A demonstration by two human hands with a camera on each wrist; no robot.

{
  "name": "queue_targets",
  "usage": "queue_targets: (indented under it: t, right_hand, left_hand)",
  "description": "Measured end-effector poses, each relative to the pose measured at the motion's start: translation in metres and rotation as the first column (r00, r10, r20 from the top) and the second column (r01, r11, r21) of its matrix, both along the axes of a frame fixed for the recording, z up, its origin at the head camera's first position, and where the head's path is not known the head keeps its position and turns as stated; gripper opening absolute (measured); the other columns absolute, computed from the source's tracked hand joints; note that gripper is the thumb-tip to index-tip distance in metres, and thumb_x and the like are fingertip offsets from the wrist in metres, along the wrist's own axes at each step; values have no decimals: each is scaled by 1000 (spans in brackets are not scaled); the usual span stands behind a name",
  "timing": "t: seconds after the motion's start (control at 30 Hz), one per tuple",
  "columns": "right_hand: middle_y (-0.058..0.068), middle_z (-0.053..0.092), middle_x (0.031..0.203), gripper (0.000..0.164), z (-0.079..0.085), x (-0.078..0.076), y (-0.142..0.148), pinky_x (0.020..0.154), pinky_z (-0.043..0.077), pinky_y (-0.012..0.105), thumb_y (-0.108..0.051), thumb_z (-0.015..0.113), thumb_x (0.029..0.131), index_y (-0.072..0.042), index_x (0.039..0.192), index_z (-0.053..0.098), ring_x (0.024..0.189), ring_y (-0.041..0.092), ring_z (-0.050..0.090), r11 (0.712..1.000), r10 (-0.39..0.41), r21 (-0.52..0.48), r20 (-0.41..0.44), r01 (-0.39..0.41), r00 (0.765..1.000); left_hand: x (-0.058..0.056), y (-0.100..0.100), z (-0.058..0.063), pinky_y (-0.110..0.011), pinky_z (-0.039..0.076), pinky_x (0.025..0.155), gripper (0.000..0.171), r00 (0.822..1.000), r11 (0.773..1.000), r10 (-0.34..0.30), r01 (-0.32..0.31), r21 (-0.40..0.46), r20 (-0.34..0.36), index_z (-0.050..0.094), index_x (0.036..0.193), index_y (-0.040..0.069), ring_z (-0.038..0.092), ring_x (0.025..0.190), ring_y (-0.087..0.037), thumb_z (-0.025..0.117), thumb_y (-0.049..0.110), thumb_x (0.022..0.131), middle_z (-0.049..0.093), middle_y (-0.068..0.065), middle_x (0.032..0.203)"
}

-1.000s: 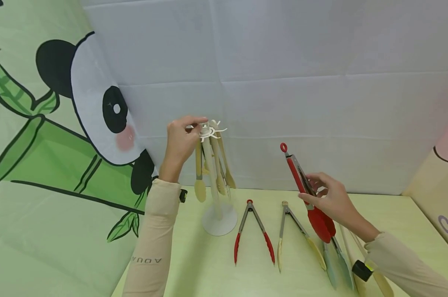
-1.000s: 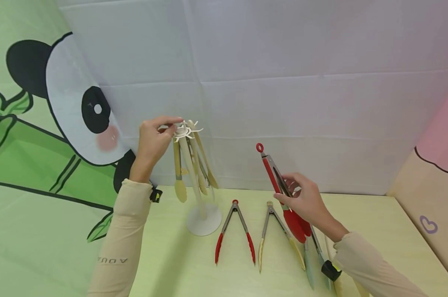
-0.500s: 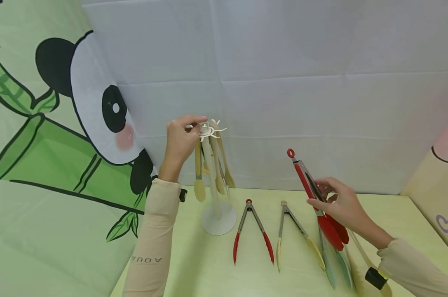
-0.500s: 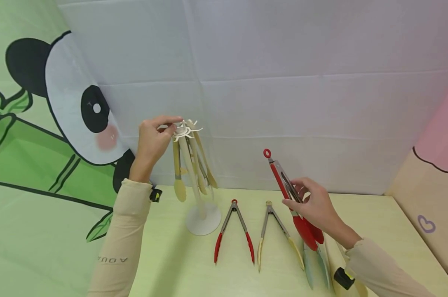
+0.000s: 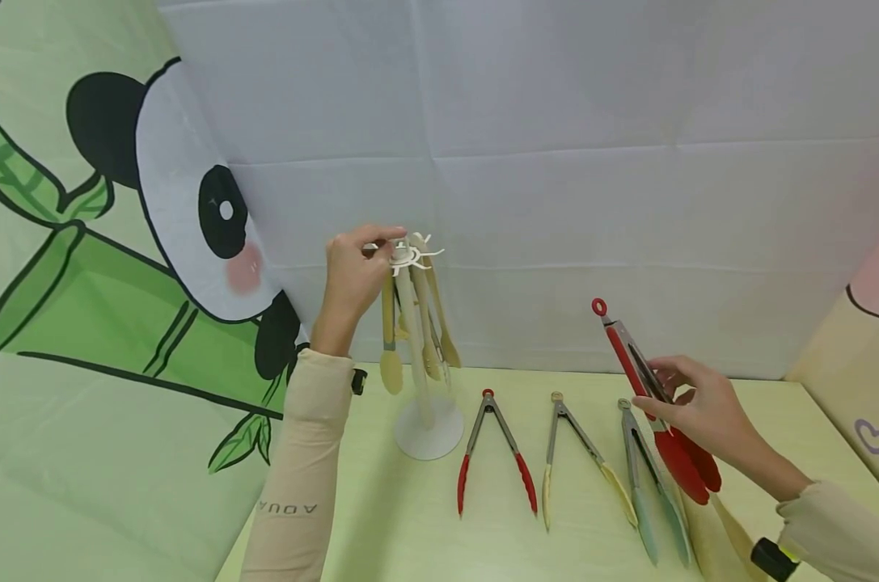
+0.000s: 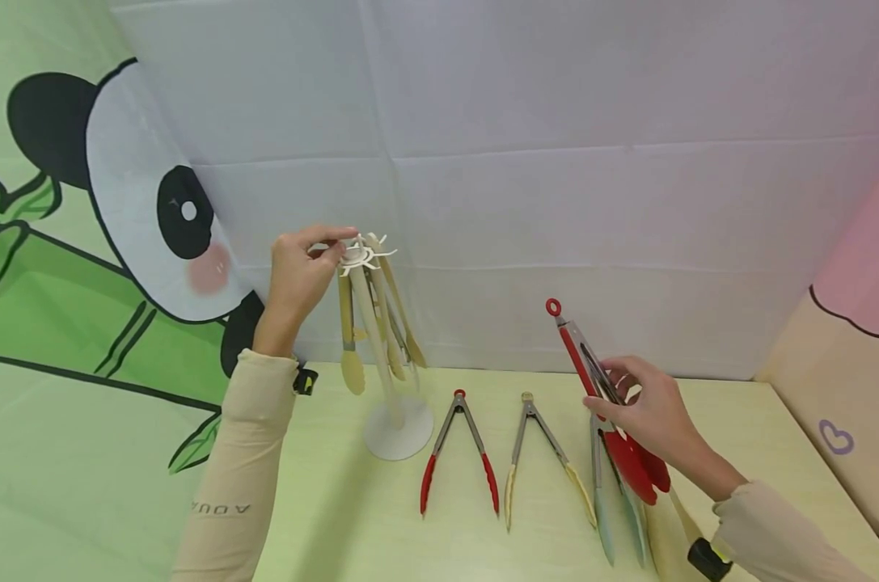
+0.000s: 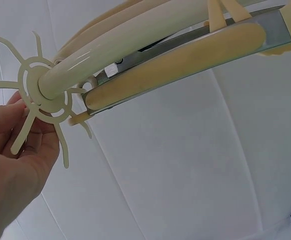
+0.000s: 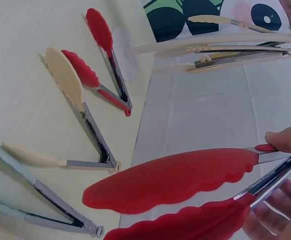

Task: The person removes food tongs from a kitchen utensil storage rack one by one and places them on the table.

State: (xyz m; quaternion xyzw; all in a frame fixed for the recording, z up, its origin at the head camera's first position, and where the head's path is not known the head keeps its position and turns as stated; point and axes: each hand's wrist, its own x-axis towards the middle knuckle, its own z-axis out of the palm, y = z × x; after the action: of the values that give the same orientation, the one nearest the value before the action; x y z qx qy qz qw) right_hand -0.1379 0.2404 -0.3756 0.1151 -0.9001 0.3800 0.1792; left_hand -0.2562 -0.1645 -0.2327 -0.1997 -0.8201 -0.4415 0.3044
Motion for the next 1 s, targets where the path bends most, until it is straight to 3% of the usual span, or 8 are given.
queue_targets:
  t: [0.47, 0.7, 1.0]
  right_hand:
    - [2, 58, 80, 45, -8, 0, 31, 47, 44, 26, -22, 82, 74, -10, 113, 62, 66, 6, 54, 997, -59, 48, 49, 57, 997]
    - [-2, 57, 76, 46, -14, 2, 49, 44, 42, 27, -22, 83, 73, -11, 112, 63, 63, 5, 53, 997, -69, 48, 46, 67, 997]
    - [-4, 55, 70, 43, -22, 2, 68, 45, 38, 25, -20, 83, 72, -4, 107, 64, 60, 4, 50, 991, -93, 99, 40, 89, 995]
  left_hand:
    - [-4, 4, 0, -17, 32, 46, 28, 1000, 1000, 17, -17, 10, -7, 74, 101, 4, 52, 67, -18, 52, -5, 87, 70, -9, 99]
    - [-6, 6, -1, -20, 39, 51, 28, 1000, 1000, 29, -29, 0, 1, 75, 101, 5, 57, 72, -17, 53, -5, 87, 70, -8, 100]
    - [-7, 8, -1, -18, 38, 52, 29, 999, 999, 47, -47, -2, -21, 76, 99, 6, 56, 70, -17, 52, -6, 86, 71, -8, 99]
